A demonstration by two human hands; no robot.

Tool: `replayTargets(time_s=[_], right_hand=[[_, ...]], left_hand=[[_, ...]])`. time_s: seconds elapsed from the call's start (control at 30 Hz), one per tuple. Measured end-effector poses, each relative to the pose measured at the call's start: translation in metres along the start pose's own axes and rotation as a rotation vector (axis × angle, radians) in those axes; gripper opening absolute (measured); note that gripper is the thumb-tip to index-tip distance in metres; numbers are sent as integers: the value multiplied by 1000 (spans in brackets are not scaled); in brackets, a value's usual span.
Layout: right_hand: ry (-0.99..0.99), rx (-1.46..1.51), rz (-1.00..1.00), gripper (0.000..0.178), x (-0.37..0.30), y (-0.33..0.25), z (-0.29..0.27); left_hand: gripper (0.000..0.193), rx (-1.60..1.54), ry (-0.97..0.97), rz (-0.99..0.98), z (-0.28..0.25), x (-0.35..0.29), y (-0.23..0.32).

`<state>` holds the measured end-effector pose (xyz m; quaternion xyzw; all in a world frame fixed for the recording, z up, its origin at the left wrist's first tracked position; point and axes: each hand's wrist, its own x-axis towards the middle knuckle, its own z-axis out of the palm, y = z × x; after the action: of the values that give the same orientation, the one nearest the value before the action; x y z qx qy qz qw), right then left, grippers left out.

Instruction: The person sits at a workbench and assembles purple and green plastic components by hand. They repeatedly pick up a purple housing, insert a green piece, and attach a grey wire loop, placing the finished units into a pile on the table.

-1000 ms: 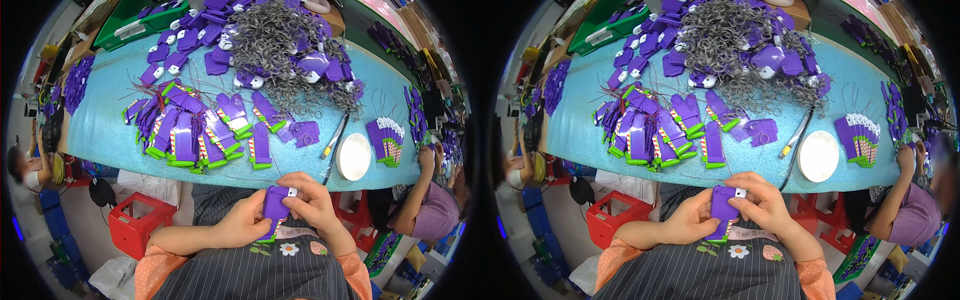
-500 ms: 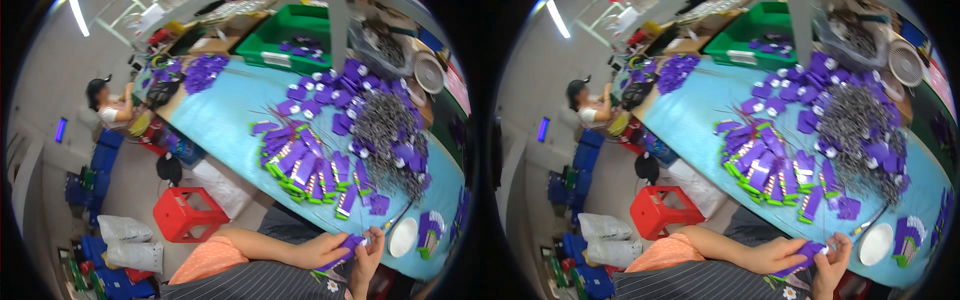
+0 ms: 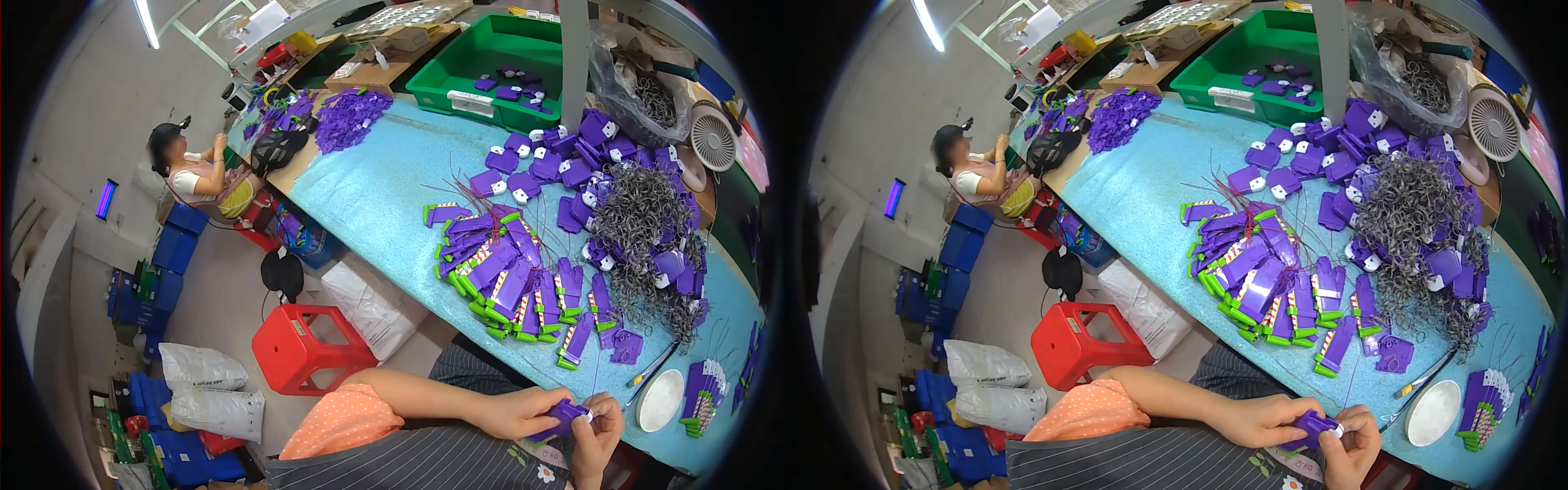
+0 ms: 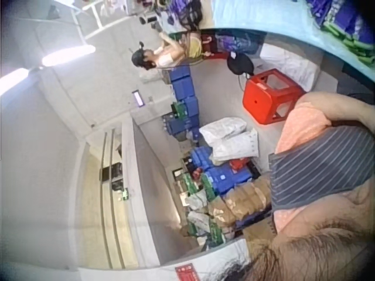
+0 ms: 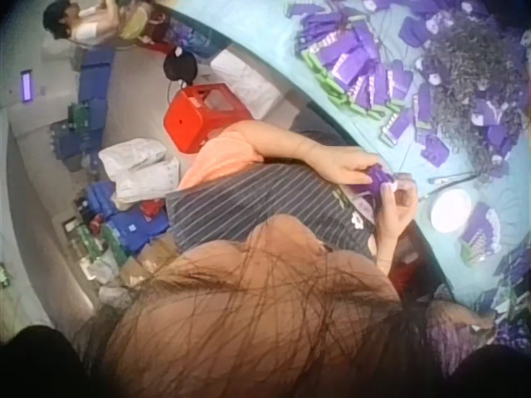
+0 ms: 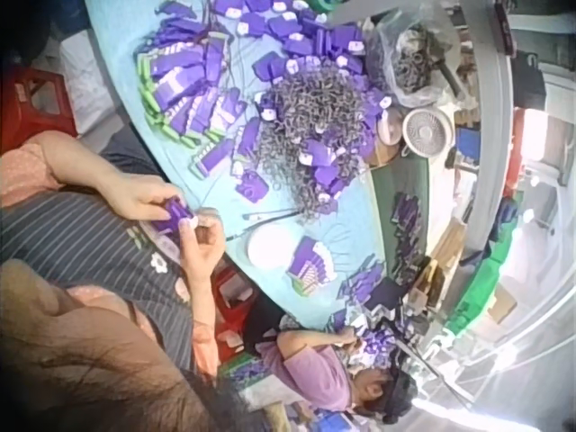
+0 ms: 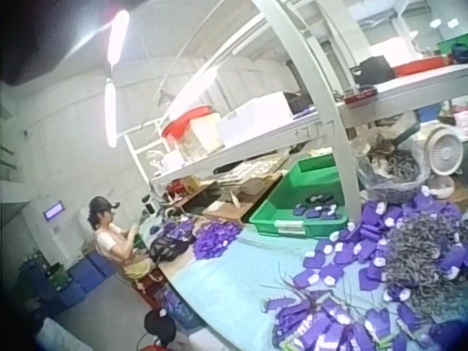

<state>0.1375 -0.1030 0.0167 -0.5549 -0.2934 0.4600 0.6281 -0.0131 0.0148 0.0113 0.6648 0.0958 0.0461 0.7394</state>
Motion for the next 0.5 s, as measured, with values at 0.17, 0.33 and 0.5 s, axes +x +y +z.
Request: replayTargets(time_s=[0.17,0.33,0.5], right_hand=[[-57,-423,-142,21,14,-22,-7],[37,-433,-139,34,12,-26,-9],[-77,-506,1,16,-6,-11,-21]], left_hand=[[23,279,30,236,-22,21,8],[20,170,223,183,-22,22,27],[17,-206,379,93,-13,28,7]])
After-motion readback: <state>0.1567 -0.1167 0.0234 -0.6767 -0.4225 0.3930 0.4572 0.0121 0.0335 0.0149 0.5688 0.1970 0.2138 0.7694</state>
